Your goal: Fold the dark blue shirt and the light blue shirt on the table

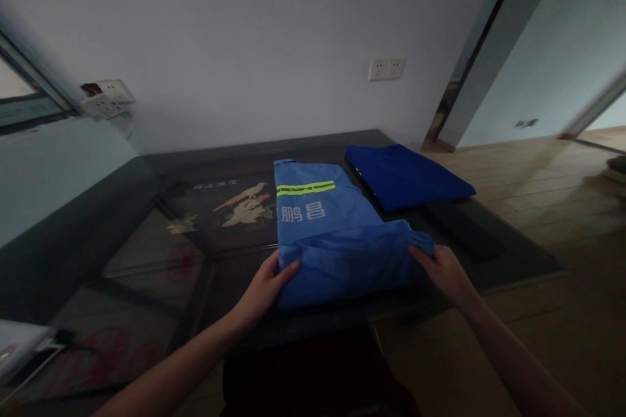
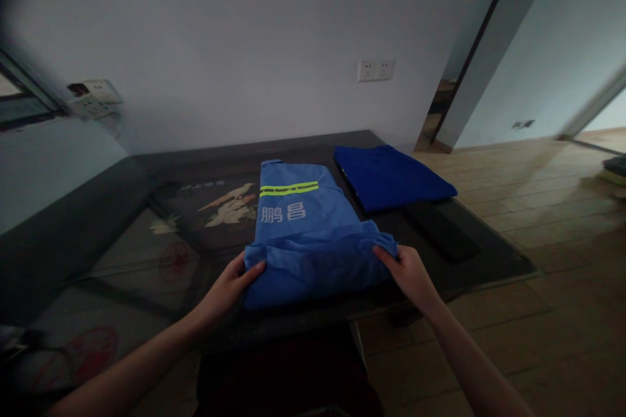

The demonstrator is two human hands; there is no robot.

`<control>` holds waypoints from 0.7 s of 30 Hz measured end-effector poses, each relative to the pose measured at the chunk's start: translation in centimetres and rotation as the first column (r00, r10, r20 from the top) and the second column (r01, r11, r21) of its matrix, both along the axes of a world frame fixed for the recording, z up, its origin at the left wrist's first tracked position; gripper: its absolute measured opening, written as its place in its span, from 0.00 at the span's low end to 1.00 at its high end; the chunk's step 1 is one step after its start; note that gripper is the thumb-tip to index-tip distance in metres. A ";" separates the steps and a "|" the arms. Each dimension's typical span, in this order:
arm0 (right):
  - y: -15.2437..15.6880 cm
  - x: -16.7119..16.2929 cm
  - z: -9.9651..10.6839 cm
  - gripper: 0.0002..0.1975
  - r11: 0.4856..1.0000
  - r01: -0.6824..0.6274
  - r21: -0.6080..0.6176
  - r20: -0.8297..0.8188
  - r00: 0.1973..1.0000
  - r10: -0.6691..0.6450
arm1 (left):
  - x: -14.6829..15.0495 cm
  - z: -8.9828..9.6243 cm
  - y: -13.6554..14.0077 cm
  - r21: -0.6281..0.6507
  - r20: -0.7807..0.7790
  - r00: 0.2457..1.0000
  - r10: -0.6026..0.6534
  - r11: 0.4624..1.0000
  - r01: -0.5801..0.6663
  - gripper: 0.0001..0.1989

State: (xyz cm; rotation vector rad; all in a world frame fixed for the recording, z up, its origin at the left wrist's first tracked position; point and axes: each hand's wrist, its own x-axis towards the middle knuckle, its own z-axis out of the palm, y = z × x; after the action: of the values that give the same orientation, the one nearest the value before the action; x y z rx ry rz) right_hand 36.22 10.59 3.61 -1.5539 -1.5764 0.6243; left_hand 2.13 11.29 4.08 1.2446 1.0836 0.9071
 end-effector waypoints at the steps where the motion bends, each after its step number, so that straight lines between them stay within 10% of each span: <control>1: -0.2 0.1 0.0 0.20 0.999 0.030 0.020 0.006 1.000 -0.030 | -0.2 0.0 -0.1 0.024 -0.014 1.000 0.005 1.000 -0.005 0.27; 15: -0.3 0.1 -0.5 0.15 0.997 -0.045 -0.058 -0.217 0.976 0.032 | -0.9 1.7 -2.3 0.358 -0.309 0.950 -0.048 0.920 0.163 0.29; 21: -0.4 0.1 -0.8 0.19 0.995 -0.088 -0.045 -0.189 0.979 0.078 | -1.7 2.8 -2.8 0.451 -0.590 0.800 -0.110 0.777 0.439 0.18</control>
State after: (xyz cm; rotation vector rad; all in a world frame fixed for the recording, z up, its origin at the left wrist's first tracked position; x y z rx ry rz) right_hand 36.29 10.17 2.84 -1.4286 -1.4980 0.8403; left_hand 0.44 8.48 6.83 2.2152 1.0217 0.6663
